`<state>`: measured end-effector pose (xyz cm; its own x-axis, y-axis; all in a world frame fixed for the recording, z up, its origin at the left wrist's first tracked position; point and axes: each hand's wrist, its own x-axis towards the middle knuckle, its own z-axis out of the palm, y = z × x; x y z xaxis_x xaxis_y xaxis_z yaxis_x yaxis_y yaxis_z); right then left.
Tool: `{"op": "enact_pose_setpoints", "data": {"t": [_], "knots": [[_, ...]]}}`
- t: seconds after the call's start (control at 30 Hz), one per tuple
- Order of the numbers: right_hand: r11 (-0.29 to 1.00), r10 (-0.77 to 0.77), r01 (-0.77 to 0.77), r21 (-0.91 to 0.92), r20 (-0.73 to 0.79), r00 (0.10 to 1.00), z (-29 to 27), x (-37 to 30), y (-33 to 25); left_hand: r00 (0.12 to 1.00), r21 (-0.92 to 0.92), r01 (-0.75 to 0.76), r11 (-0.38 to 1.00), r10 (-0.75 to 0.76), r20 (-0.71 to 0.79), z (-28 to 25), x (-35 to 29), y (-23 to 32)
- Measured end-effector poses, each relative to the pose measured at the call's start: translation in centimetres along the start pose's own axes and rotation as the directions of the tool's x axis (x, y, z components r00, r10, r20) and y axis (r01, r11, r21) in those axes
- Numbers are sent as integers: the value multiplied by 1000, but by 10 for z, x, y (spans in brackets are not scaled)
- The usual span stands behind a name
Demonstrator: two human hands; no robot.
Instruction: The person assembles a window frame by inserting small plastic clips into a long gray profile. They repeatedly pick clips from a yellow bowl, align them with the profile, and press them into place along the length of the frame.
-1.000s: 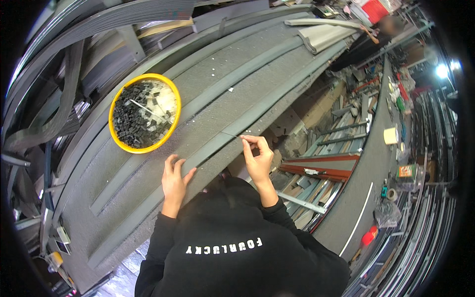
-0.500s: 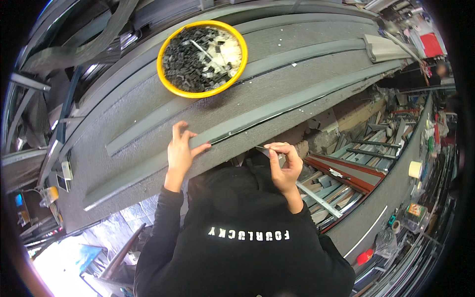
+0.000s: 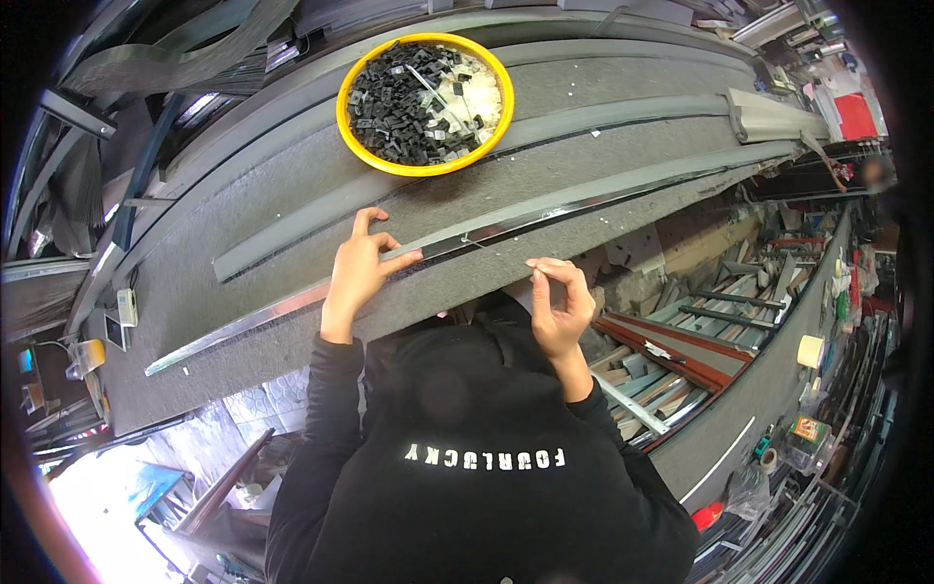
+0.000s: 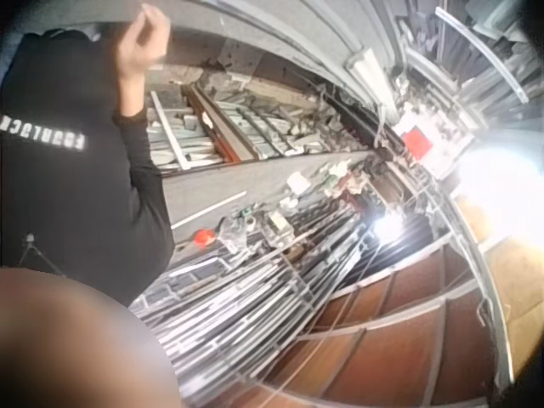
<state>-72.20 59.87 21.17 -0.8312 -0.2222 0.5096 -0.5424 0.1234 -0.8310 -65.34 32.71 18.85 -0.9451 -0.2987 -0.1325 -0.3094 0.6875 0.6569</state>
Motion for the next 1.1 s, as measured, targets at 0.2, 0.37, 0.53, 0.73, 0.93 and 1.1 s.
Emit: {"op": "enact_pose_setpoints", "data": {"t": [0.2,0.37,0.53,0.73,0.93,1.1], "knots": [[975,-191,205,-84,155,969,1,1,-8,1000,7,-8,1000,8,-8,1,1,-4],[903,-380,424,-67,336,862,4,-4,-18,1000,10,-13,1000,13,-10,4,1,-3],[955,-287,295,-26,168,943,6,0,-16,1000,-1,16,1000,-16,-10,2,2,6],[986,-167,166,11,17,986,9,-4,-9,999,22,3,1000,-2,-47,3,-2,8],[950,-274,306,-58,312,910,12,-15,-9,998,25,39,999,-38,-48,5,-5,10],[932,-286,341,-124,324,902,4,-28,3,979,44,-42,998,50,-197,13,-18,13]]}}
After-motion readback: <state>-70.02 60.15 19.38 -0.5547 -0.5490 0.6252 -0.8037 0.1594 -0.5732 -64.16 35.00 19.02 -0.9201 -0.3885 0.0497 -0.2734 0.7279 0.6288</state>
